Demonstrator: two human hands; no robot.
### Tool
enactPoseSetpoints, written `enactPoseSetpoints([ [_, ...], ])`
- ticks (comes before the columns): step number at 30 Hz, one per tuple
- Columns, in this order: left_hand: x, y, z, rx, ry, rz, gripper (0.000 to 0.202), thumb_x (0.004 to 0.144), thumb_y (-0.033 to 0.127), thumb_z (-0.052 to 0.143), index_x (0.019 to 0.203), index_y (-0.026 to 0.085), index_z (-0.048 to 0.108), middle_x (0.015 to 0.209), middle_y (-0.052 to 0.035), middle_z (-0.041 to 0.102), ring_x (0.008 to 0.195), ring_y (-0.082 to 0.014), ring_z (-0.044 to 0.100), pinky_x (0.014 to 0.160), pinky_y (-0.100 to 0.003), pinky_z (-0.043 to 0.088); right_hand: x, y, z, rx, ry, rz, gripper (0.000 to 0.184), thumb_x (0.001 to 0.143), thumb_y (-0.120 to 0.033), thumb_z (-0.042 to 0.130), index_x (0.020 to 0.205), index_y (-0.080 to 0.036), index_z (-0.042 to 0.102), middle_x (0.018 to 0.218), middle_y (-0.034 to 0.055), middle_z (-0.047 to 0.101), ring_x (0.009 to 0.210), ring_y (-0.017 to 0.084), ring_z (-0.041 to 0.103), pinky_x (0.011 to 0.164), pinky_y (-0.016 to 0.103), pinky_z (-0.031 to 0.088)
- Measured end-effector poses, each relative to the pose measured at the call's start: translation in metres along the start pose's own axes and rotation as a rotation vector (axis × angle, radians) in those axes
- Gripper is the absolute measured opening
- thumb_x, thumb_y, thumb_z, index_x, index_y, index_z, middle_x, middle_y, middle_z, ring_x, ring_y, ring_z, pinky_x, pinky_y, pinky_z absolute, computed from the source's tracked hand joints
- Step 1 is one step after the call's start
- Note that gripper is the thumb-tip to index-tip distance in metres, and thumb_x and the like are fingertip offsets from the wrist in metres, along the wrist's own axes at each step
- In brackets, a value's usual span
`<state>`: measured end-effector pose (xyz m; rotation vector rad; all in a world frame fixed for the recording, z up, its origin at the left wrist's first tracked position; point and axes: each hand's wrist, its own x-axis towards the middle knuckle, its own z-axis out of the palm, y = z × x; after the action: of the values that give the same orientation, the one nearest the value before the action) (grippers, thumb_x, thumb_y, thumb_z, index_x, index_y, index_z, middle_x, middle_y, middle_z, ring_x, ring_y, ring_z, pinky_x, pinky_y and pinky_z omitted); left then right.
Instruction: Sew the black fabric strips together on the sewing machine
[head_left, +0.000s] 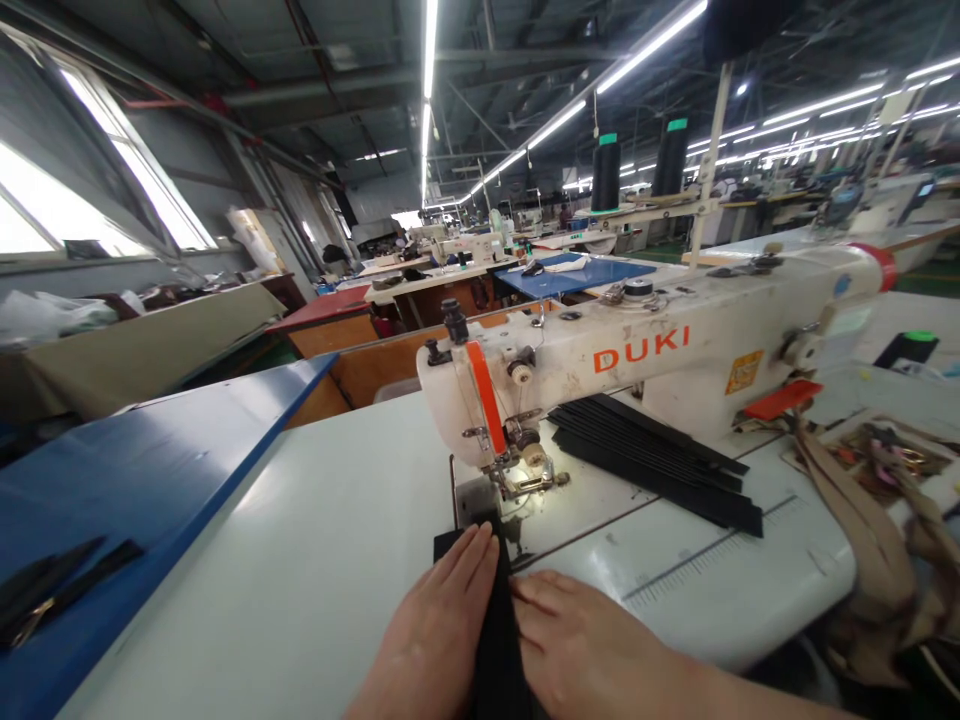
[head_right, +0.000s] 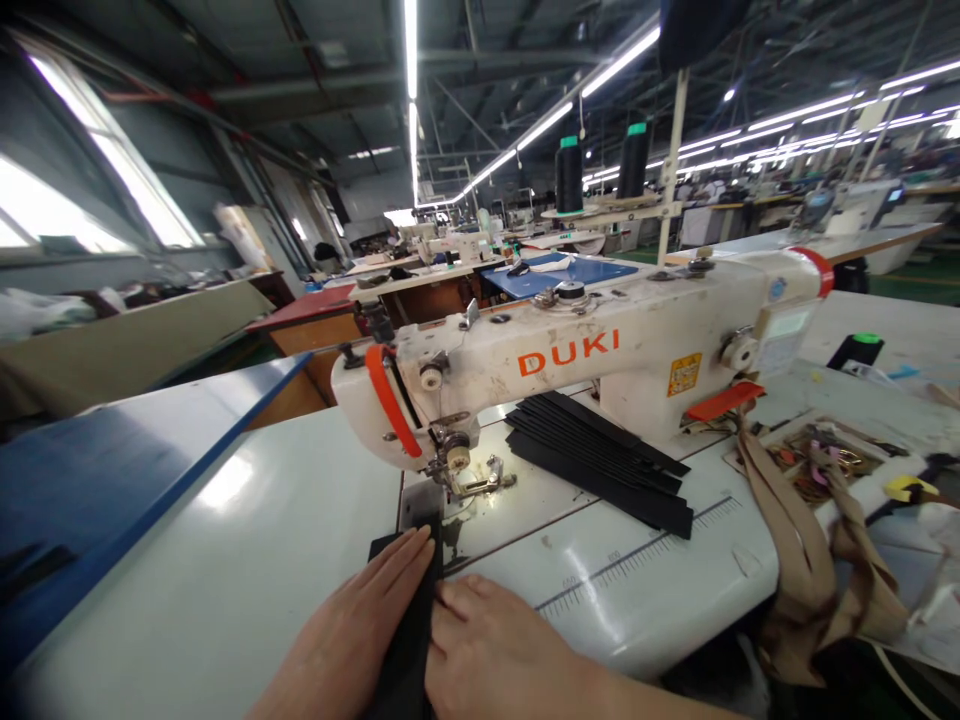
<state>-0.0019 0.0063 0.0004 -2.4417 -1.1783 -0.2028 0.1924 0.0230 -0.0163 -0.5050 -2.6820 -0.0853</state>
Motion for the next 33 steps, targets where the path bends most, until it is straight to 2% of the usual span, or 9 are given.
enactPoseSetpoints([
  [4,0.005,0.004,-0.008,-0.031,-0.074,-0.04,0.057,0.071,-0.001,0.039,0.124,0.008,0.059,0.13,-0.014,0.06,0.12,-0.0217,0.057,0.099,-0.031,0.047,-0.004,-0.002,0.0,-0.024,-0.016,0.012,0.015,0.089,-0.02,0.056,0.093,-0.011,0.067,0.102,0.0115,0.068,0.101,0.022,0.057,0.094,0.032,0.044],
  [6,0.006,0.005,-0.008,-0.054,-0.076,-0.071,0.059,0.07,-0.001,0.039,0.125,0.009,0.059,0.13,-0.0139,0.06,0.12,-0.0219,0.057,0.1,-0.032,0.047,-0.005,-0.002,0.003,-0.042,-0.021,0.02,0.015,0.088,-0.019,0.055,0.094,-0.011,0.066,0.104,0.0119,0.067,0.104,0.022,0.057,0.097,0.034,0.043],
  [9,0.005,0.003,-0.007,-0.086,-0.101,-0.106,0.064,0.067,-0.001,0.039,0.127,0.012,0.058,0.132,-0.0118,0.059,0.121,-0.0205,0.056,0.1,-0.033,0.047,-0.004,-0.002,0.008,-0.053,-0.035,0.014,0.014,0.088,-0.018,0.055,0.094,-0.011,0.066,0.106,0.0128,0.066,0.104,0.022,0.057,0.097,0.035,0.042],
  [12,0.005,0.0,-0.007,-0.09,-0.134,-0.078,0.064,0.068,-0.001,0.038,0.127,0.01,0.058,0.131,-0.0131,0.059,0.12,-0.0206,0.057,0.1,-0.033,0.047,-0.003,-0.002,0.009,-0.042,-0.016,0.013,0.013,0.086,-0.018,0.057,0.092,-0.011,0.066,0.106,0.0131,0.066,0.1,0.022,0.057,0.095,0.034,0.043],
  [16,0.001,-0.002,-0.004,-0.059,-0.05,-0.027,0.056,0.073,0.001,0.038,0.125,0.007,0.058,0.129,-0.0156,0.06,0.117,-0.0214,0.059,0.098,-0.031,0.049,-0.003,-0.002,0.005,-0.021,0.007,0.01,0.012,0.087,-0.019,0.057,0.09,-0.011,0.066,0.102,0.0127,0.066,0.097,0.022,0.057,0.091,0.034,0.045],
  [19,-0.003,-0.003,0.002,-0.048,0.018,-0.042,0.057,0.075,0.002,0.039,0.128,0.011,0.055,0.129,-0.0135,0.061,0.117,-0.0207,0.06,0.097,-0.031,0.049,-0.002,-0.002,0.001,-0.011,0.015,0.002,0.013,0.088,-0.019,0.056,0.089,-0.011,0.066,0.1,0.0124,0.066,0.096,0.022,0.057,0.09,0.034,0.045],
  [23,-0.007,-0.004,0.009,-0.049,0.029,-0.019,0.059,0.075,0.005,0.04,0.133,0.014,0.051,0.13,-0.0111,0.061,0.116,-0.0199,0.06,0.096,-0.029,0.05,0.0,-0.002,-0.004,0.001,-0.008,0.004,0.013,0.088,-0.019,0.057,0.088,-0.01,0.067,0.101,0.013,0.066,0.095,0.023,0.057,0.088,0.034,0.046],
  [26,-0.009,-0.004,0.011,-0.053,0.083,-0.044,0.061,0.075,0.006,0.04,0.134,0.014,0.049,0.132,-0.0102,0.06,0.118,-0.0196,0.058,0.097,-0.029,0.049,0.001,-0.001,-0.004,0.014,-0.01,0.011,0.016,0.089,-0.02,0.056,0.089,-0.009,0.067,0.101,0.0141,0.066,0.094,0.022,0.057,0.087,0.033,0.046],
  [33,-0.006,-0.004,0.004,-0.087,0.05,-0.022,0.065,0.075,0.005,0.041,0.139,0.015,0.043,0.133,-0.0101,0.059,0.118,-0.0195,0.059,0.096,-0.029,0.05,0.0,-0.002,-0.001,0.016,0.003,0.015,0.017,0.09,-0.022,0.055,0.09,-0.009,0.067,0.1,0.0136,0.067,0.094,0.022,0.057,0.087,0.033,0.046],
])
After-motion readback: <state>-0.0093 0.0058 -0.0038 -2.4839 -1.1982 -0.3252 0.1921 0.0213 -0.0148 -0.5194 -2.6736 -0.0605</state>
